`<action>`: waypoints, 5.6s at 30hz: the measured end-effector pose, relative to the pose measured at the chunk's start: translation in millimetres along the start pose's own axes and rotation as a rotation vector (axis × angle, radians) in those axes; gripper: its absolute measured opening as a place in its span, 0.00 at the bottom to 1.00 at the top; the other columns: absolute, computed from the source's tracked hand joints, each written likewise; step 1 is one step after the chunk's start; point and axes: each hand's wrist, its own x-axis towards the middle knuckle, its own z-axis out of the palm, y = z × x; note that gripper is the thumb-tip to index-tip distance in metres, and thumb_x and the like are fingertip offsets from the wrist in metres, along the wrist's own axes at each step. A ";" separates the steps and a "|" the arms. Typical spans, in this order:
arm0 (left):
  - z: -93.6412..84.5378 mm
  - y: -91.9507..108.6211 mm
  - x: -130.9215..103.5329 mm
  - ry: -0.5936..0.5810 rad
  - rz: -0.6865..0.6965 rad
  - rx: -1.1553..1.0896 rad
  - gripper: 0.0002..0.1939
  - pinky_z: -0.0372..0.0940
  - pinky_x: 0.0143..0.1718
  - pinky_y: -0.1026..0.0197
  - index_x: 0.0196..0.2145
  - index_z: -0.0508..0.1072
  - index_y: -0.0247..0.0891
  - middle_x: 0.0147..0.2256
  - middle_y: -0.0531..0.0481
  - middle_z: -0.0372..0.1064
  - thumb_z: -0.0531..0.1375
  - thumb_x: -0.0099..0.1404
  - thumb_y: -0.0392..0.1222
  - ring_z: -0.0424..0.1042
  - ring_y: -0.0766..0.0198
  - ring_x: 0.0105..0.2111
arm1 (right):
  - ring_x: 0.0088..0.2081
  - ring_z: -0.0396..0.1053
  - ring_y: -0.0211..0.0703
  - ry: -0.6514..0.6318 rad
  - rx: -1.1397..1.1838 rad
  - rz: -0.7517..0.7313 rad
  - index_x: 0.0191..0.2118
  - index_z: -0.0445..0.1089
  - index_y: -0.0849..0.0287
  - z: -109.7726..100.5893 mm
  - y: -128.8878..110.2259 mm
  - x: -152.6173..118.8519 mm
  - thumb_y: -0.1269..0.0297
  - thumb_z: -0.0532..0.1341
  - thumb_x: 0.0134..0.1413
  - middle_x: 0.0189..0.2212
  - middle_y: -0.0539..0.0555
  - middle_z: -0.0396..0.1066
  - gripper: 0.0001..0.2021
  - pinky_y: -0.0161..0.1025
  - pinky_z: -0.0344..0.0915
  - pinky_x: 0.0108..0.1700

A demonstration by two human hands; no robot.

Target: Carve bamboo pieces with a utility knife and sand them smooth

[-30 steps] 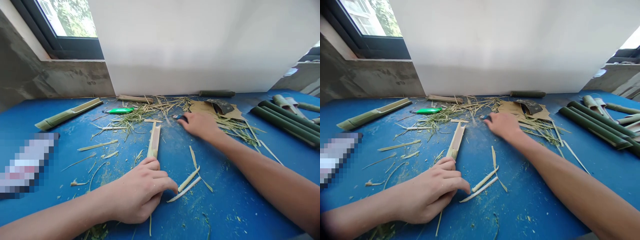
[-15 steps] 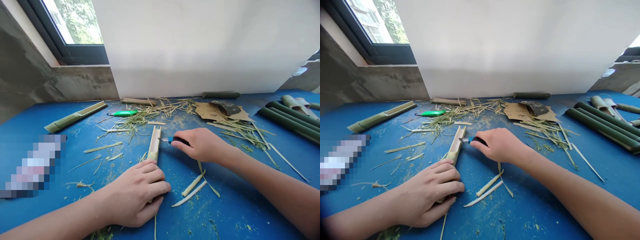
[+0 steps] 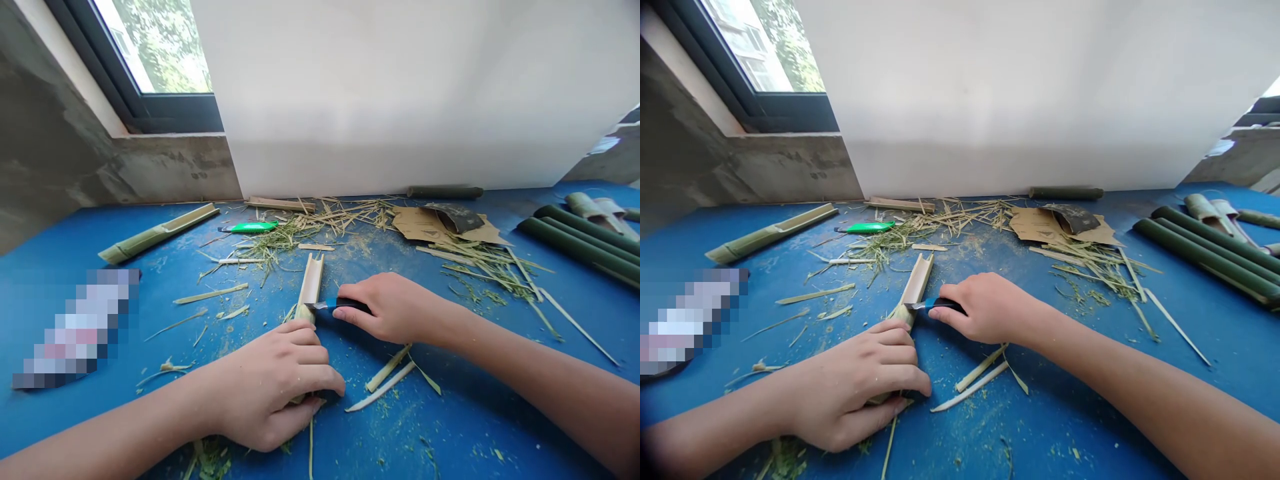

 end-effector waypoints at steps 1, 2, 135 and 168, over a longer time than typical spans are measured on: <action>1.0 0.4 -0.7 0.007 -0.017 -0.023 0.12 0.57 0.53 0.54 0.48 0.73 0.45 0.36 0.51 0.72 0.57 0.69 0.35 0.66 0.59 0.40 | 0.32 0.72 0.45 0.006 -0.009 -0.007 0.40 0.71 0.53 0.1 0.8 0.3 0.46 0.49 0.72 0.33 0.51 0.79 0.20 0.40 0.47 0.31; 2.0 0.9 -1.5 0.011 -0.031 -0.043 0.13 0.57 0.55 0.55 0.49 0.74 0.45 0.37 0.51 0.72 0.57 0.69 0.34 0.66 0.59 0.41 | 0.32 0.72 0.45 0.016 -0.021 -0.012 0.40 0.71 0.53 0.3 1.8 0.6 0.46 0.49 0.72 0.33 0.51 0.79 0.20 0.40 0.46 0.31; 14.3 0.3 -3.4 0.131 0.094 0.182 0.10 0.58 0.51 0.55 0.40 0.73 0.41 0.31 0.52 0.70 0.57 0.62 0.32 0.64 0.60 0.33 | 0.32 0.73 0.48 0.138 -0.218 0.155 0.41 0.71 0.54 -2.4 16.9 10.9 0.40 0.43 0.71 0.34 0.55 0.79 0.27 0.40 0.45 0.30; 18.3 9.7 3.1 0.113 0.104 0.110 0.18 0.60 0.47 0.54 0.45 0.74 0.44 0.38 0.50 0.68 0.58 0.59 0.29 0.66 0.59 0.37 | 0.39 0.75 0.62 0.417 -0.322 0.728 0.51 0.75 0.59 -34.0 124.5 -7.5 0.33 0.36 0.67 0.37 0.67 0.79 0.41 0.44 0.57 0.34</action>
